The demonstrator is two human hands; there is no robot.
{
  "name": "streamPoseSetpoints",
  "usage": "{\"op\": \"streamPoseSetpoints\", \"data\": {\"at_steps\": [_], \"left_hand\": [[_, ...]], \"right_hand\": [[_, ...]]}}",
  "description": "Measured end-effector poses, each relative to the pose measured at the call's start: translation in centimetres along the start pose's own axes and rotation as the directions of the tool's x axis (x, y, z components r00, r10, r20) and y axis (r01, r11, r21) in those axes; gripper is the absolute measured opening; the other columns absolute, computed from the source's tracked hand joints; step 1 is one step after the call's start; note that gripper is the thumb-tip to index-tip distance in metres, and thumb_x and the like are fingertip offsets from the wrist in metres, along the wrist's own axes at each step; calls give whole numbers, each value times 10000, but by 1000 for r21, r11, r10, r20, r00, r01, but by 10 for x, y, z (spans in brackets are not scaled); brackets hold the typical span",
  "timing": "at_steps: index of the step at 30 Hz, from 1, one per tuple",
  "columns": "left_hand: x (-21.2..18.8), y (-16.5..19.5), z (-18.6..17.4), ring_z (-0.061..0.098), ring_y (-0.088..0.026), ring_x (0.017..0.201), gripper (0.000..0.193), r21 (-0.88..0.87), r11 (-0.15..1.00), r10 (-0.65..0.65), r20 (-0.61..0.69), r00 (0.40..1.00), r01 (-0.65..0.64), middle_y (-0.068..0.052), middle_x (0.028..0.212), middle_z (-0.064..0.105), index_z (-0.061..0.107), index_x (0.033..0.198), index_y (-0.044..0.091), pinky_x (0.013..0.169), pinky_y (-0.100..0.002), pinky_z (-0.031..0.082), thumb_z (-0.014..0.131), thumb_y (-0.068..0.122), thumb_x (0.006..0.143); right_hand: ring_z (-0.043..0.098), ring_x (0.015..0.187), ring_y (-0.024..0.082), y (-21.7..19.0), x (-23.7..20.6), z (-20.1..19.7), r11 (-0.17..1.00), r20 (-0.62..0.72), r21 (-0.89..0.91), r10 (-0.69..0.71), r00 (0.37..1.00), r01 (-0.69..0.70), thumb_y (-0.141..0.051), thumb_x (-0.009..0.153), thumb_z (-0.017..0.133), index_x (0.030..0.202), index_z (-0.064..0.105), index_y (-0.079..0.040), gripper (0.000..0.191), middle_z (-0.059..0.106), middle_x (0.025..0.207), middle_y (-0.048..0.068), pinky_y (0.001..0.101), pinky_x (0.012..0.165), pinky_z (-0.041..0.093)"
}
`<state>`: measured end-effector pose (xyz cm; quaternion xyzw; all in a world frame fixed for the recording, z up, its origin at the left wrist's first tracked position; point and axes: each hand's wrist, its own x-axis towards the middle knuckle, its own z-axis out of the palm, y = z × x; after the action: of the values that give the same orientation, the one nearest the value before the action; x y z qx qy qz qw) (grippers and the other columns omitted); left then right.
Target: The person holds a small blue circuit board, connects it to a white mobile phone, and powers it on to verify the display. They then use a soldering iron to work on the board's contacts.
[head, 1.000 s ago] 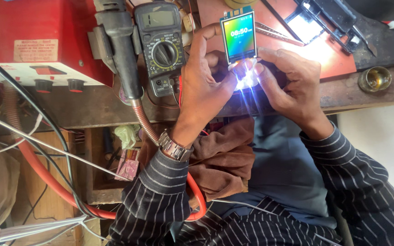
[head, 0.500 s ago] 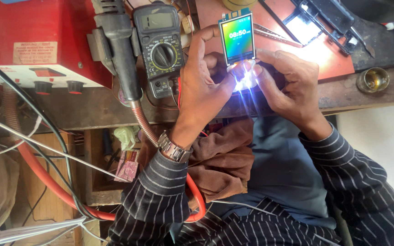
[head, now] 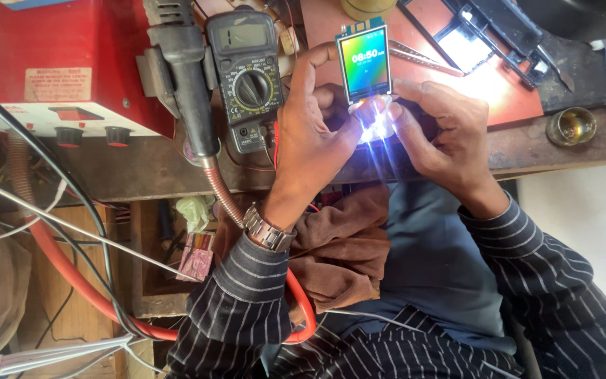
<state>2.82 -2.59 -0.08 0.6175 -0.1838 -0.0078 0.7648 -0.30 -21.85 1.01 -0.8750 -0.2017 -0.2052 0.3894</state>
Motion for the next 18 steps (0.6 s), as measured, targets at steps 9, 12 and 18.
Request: {"op": "streamPoseSetpoints", "data": {"at_steps": [9, 12, 18], "left_hand": [[0, -2, 1, 756, -103, 889, 576, -19, 1000, 10, 4, 1000, -10, -88, 982, 764, 402, 1436, 49, 792, -234, 623, 774, 69, 997], [0, -1, 0, 753, -98, 880, 578, 7, 1000, 7, -5, 1000, -7, -86, 973, 767, 404, 1437, 50, 785, -228, 615, 773, 71, 994], [-1, -1, 0, 750, -96, 881, 583, -12, 1000, -4, -2, 1000, 3, -80, 979, 764, 400, 1441, 56, 784, -221, 611, 774, 67, 993]], "right_hand": [[620, 680, 149, 1, 0, -1, 1000, 5, -18, 3, 1000, -3, -16, 1030, 728, 1193, 693, 75, 190, 675, 884, 120, 253, 614, 451], [623, 698, 151, 0, 0, 0, 1000, 5, -8, 9, 1000, -9, -18, 1035, 729, 1196, 694, 74, 189, 677, 885, 118, 251, 615, 452], [633, 688, 145, 0, 0, 0, 1000, 1, -28, -4, 1000, 4, -20, 1039, 730, 1195, 693, 74, 187, 687, 912, 125, 250, 631, 462]]}}
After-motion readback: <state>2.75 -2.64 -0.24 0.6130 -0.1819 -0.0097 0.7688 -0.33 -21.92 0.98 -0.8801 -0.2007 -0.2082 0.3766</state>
